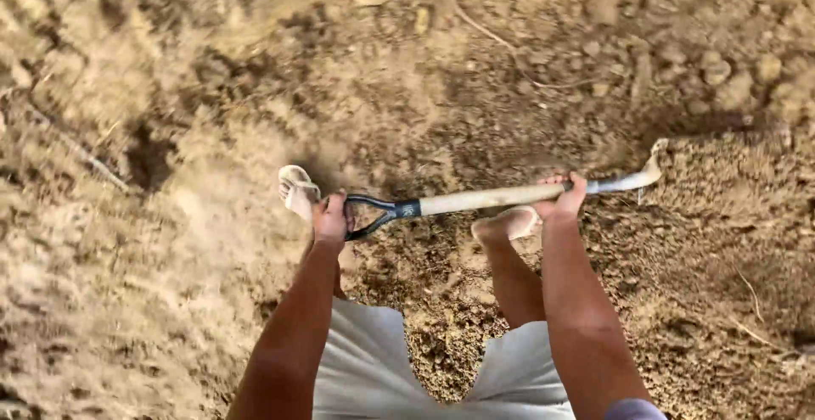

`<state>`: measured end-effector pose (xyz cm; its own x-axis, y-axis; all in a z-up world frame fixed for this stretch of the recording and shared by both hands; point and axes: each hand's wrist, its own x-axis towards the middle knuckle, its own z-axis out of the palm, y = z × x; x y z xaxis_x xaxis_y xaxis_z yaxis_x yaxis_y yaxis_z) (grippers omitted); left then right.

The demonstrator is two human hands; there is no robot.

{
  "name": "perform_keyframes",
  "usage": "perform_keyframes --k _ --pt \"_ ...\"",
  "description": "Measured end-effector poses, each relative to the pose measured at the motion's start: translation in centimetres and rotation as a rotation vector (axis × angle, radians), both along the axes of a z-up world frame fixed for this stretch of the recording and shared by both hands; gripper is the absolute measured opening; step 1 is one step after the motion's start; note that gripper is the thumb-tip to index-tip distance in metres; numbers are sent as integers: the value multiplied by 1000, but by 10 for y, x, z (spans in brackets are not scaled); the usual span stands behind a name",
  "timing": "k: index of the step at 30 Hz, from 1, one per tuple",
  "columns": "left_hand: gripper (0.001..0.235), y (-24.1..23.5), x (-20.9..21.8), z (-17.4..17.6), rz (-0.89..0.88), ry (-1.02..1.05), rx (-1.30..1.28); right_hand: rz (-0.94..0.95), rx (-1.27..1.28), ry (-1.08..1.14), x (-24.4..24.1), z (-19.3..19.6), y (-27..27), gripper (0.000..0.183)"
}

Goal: Shoveling loose soil into a wheelbarrow at an outdoor work site.

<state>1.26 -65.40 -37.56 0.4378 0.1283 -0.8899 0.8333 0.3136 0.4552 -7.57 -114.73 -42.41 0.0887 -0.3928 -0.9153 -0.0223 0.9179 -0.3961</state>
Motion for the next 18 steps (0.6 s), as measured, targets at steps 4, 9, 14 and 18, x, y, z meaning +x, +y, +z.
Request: perform_keyframes --k 4,9,14,18 --pt "36 107 14 17 -43 -91 32 -10 32 126 29 48 120 33" --pt "33 261 15 66 20 106 -8 3 -54 315 88 157 301 23" --pt "36 425 -49 137 119 209 0 217 36 253 90 158 429 29" --pt "34 514 -142 188 273 204 85 530 92 63 108 165 526 29"
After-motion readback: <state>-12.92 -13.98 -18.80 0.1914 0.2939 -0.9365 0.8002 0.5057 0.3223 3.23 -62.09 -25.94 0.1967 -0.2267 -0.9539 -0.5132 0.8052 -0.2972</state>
